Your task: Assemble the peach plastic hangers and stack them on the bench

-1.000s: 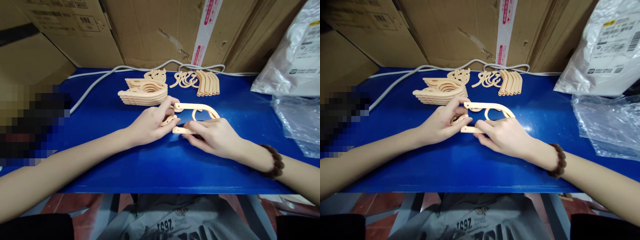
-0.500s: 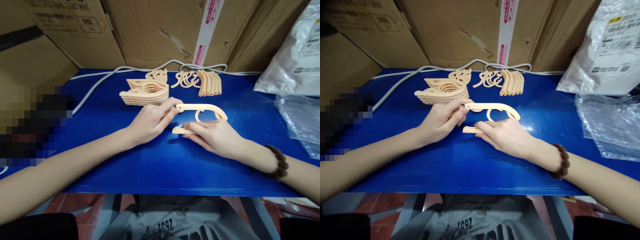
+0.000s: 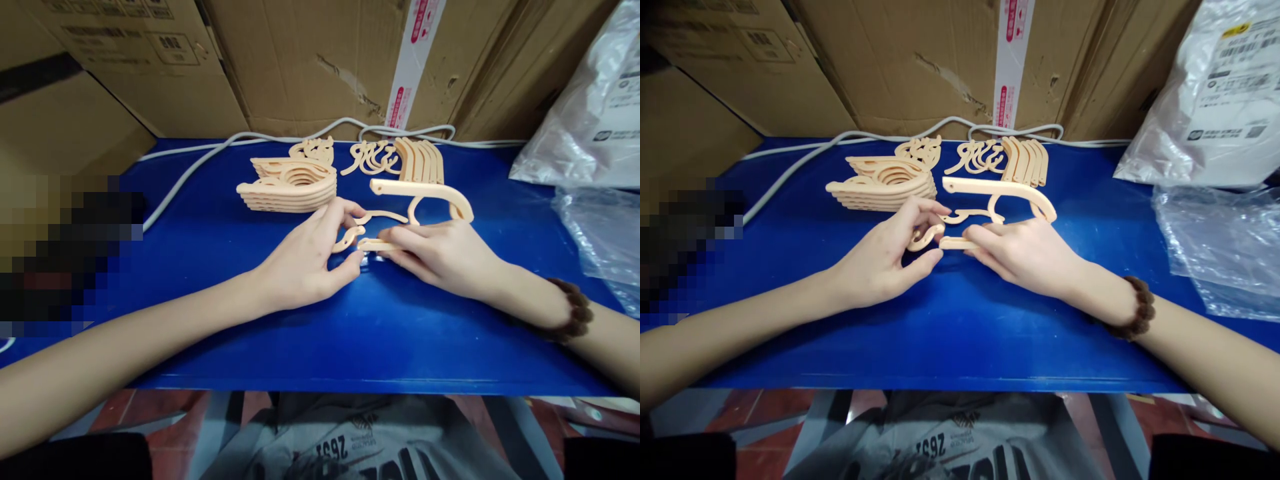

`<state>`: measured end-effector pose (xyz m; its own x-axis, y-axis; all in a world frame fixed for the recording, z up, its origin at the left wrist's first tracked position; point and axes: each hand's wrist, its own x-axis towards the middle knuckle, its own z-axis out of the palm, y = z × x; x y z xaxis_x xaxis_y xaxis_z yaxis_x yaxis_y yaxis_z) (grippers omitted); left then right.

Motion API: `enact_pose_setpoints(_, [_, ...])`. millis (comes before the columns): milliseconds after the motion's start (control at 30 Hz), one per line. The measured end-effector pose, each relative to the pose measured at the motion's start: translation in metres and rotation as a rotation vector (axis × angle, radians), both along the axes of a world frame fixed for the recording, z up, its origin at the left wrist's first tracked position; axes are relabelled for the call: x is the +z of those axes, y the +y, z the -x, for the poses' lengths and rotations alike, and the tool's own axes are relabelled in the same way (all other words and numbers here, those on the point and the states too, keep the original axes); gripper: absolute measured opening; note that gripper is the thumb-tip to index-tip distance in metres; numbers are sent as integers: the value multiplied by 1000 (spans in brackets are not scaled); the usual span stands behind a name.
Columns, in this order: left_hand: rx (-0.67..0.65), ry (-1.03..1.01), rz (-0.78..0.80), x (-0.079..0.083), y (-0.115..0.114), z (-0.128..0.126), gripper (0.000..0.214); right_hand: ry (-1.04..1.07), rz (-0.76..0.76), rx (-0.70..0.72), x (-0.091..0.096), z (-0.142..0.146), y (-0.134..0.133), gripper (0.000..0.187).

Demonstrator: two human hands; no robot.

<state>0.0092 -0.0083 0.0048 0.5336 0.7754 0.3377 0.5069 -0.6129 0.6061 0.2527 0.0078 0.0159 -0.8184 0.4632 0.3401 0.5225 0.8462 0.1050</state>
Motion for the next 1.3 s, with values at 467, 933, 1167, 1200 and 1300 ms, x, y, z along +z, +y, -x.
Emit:
enact_pose_setpoints(467, [-91,189,-13,-1,4,2,16,0,104,-10,-4,5,-1,35])
enact_pose_setpoints(933, [-90,313,-205,-3,10,5,22,77,204,-140,-6,6,-3,45])
enact_pose_setpoints(1167, [-64,471,-355,-5,13,7,28,57,217,-164,-7,5,-2,47])
enact_pose_setpoints(1200, [-67,473,-362,-5,13,8,29,56,226,-164,-7,5,-2,48])
enact_pose_setpoints(1300, [-75,470,-375,-5,12,8,29,59,239,-149,-7,5,-2,49])
